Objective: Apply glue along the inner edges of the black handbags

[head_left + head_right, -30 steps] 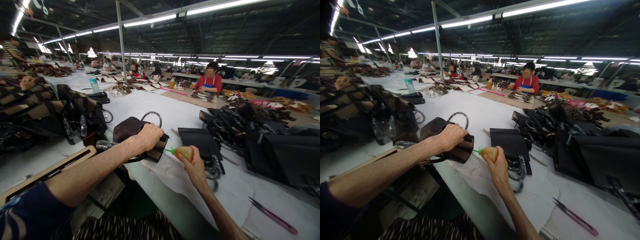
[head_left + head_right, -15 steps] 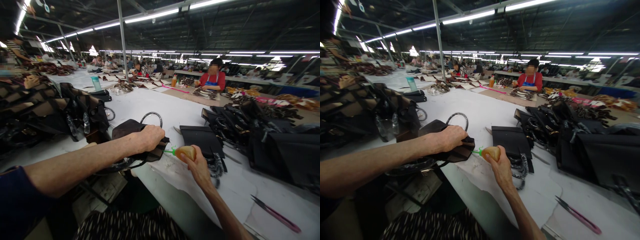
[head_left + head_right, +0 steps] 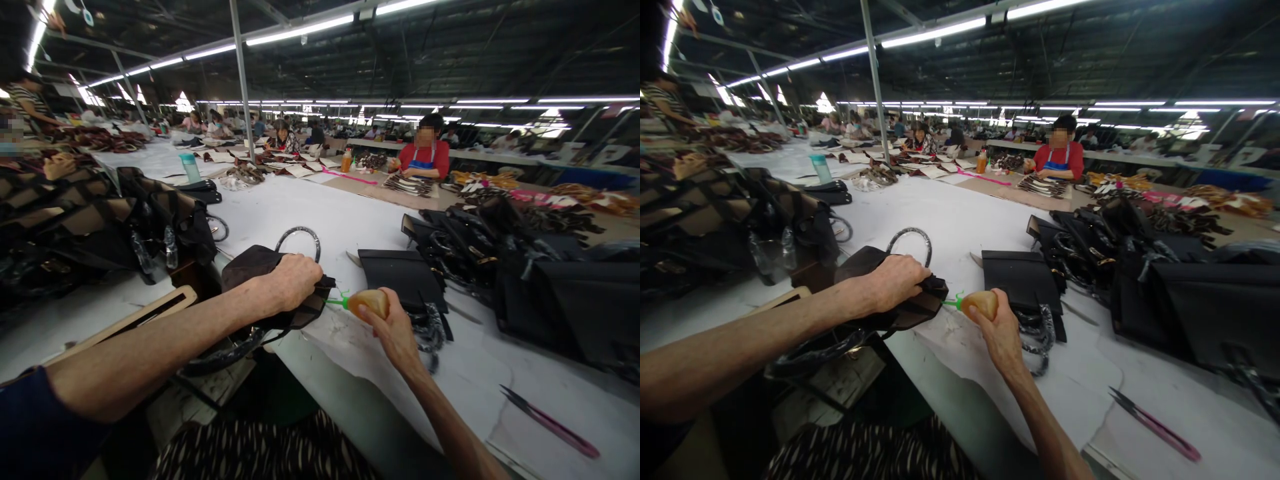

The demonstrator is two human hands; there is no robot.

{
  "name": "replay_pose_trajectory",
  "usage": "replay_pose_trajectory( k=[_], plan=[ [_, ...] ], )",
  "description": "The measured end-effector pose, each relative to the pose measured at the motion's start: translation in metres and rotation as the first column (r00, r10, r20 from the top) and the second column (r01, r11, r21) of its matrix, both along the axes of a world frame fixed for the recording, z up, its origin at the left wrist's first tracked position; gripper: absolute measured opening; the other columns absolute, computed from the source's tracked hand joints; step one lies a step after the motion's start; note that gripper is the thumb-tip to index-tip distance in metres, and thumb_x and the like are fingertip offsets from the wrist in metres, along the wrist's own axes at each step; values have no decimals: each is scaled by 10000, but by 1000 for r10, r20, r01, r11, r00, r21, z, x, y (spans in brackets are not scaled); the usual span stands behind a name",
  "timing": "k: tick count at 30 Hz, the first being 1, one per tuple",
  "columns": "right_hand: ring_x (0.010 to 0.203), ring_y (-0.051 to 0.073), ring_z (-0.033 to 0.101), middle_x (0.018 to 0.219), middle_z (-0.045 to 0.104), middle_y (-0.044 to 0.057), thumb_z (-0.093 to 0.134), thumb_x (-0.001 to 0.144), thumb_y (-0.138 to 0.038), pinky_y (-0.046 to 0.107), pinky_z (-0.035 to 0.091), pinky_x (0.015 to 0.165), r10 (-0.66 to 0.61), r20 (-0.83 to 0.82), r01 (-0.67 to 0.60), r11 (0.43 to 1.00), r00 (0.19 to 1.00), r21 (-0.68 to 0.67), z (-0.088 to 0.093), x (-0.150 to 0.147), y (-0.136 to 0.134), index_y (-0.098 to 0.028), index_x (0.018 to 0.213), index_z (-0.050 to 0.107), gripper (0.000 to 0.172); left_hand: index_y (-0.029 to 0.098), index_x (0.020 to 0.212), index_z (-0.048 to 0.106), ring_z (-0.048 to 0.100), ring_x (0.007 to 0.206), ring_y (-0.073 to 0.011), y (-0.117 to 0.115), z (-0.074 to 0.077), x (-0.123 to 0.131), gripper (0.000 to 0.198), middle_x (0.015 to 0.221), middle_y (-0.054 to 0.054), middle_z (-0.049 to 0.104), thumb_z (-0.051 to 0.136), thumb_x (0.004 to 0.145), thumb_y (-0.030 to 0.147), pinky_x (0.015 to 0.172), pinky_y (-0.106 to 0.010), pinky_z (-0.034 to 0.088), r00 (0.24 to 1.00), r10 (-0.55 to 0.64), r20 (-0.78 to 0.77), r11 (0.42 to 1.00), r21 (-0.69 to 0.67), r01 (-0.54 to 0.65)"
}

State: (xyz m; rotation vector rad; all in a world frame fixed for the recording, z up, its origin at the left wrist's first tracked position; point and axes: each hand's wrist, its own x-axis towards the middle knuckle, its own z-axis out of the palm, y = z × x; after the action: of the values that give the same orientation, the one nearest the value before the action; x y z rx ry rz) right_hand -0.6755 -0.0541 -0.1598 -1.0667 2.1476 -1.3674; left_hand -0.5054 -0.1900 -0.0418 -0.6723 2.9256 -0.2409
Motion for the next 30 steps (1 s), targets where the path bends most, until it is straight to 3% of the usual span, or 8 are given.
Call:
replay_pose_trajectory(
  k=[7,30],
  plan=[
    [602,170,513,792,575,7,593,685,-486,296,436,543,43,-14,-43,999,999,26,5,1,6,-202,1187,467,590,148,850,647,624,834,-280,3,2,4,173,843,-135,663,505,776,215,677,-344,475,1000,31,0,999,30,-31],
    [523,133,488,777,570,-4,612,723,-460,256,424,446,76,65,-77,997,995,16,8,6,11,-201,1166,453,537,174,879,631,598,831,-245,12,-14,19,167,843,-88,657,507,796,248,657,-310,452,999,25,-33,999,28,-24]
  ],
)
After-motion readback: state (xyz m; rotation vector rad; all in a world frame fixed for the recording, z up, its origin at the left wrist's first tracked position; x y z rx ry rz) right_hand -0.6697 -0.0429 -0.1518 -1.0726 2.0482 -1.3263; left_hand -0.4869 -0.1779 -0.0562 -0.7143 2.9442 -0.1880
